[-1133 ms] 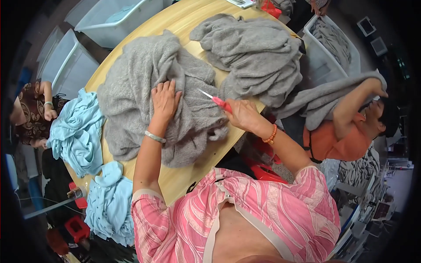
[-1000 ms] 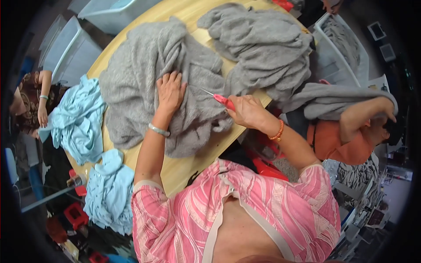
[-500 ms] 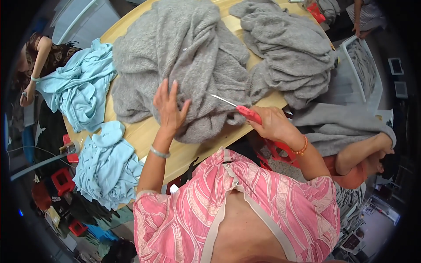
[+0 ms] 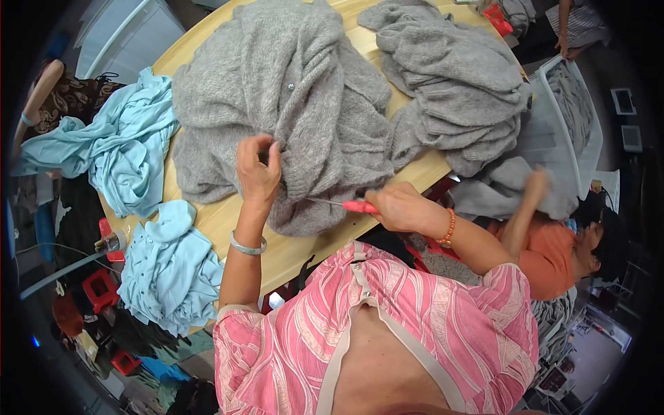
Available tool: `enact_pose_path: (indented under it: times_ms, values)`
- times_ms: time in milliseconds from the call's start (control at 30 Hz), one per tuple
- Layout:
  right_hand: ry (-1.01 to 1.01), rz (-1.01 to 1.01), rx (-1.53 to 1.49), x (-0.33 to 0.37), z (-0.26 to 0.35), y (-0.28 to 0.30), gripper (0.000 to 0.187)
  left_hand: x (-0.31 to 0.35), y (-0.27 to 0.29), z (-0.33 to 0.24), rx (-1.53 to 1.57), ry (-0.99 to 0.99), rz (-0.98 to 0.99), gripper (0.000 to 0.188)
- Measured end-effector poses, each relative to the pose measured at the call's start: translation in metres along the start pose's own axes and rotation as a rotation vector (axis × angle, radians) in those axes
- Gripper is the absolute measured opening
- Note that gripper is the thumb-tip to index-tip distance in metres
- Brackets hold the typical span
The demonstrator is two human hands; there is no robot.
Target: Trimming loose threads and inspecting grey sweaters at a sewing factory workbench.
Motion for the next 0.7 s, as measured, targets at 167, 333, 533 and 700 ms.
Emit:
enact_pose_path:
  times_ms: [167, 333, 533, 700]
  values:
    - [0.093, -0.160, 0.097, -0.021, -0.008, 0.036, 0.011, -0.020, -0.006, -0.013, 0.073, 0.260, -0.042, 0.039]
    - [0.147, -0.073, 0.044, -0.019, -0.020, 0.041, 0.019, -0.018, -0.042, -0.045, 0.568, 0.337, 0.361, 0.035]
    - [0.359, -0.474, -1.032, -0.036, -0.094, 0.124, 0.032, -0.074, -0.044, -0.269, 0.241, -0.572, 0.377, 0.030]
    - [0.292, -0.621, -0.846, 0.082, -0.241, 0.171, 0.022, -0.104, -0.078, -0.362, 0.192, -0.842, -0.029, 0.021]
Point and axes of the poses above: each hand's wrist, its own x-axis away from the middle knuckle, its own y-axis out of the back of the hand, z = x × y, the point moved 9 cm from there along -x, towards the middle knuckle, and after that the axes turned 4 degrees about z, right-handed, at the moved point
